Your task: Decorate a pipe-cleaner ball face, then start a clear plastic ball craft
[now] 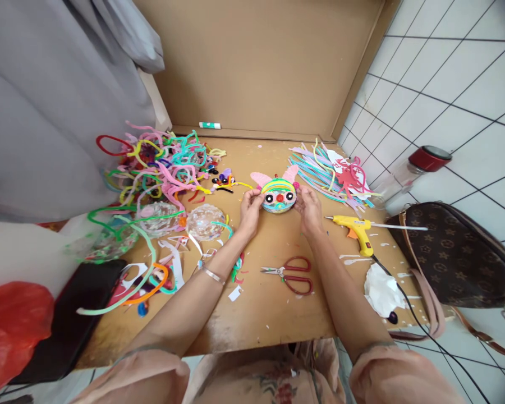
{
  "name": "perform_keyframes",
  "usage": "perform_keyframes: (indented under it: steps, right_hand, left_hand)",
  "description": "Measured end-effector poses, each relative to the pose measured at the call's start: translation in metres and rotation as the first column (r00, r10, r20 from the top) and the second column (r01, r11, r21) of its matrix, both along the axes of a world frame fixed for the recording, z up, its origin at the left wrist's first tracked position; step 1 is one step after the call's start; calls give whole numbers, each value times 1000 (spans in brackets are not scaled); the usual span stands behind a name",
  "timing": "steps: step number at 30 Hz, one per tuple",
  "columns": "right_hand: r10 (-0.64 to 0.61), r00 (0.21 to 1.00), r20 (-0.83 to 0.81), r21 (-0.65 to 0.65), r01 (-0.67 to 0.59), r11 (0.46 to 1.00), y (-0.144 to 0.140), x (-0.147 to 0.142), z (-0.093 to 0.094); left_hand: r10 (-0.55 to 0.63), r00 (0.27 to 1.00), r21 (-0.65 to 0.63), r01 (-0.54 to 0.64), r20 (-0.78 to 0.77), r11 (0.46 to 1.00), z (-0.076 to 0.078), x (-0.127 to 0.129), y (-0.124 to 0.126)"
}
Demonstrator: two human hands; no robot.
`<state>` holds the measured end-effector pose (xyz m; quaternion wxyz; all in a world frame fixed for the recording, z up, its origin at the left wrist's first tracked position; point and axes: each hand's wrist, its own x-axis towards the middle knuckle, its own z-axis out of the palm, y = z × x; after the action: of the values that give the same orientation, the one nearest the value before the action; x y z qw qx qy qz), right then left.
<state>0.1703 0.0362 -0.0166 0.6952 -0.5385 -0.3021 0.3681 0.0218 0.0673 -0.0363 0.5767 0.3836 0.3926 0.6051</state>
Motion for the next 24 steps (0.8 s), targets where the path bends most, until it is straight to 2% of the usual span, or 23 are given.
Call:
perform_keyframes:
  steps: [5,11,18,24]
  right_hand:
    - [54,997,49,-44,-52,998,-1,10,1]
    - [58,988,140,42,-65,997,4,13,-6]
    - [67,977,201,98,-88,991,8,10,-17]
    - [68,975,211,43,-79,996,9,7,-23]
  left_hand:
    - [-22,999,77,25,-40,997,-1,0,-2]
    - [-21,992,161,41,-123,986,-5,6,-2]
    - [5,974,180,37,-229,983,-15,8,3]
    - [13,973,194,33,-232,980,-19,9,6]
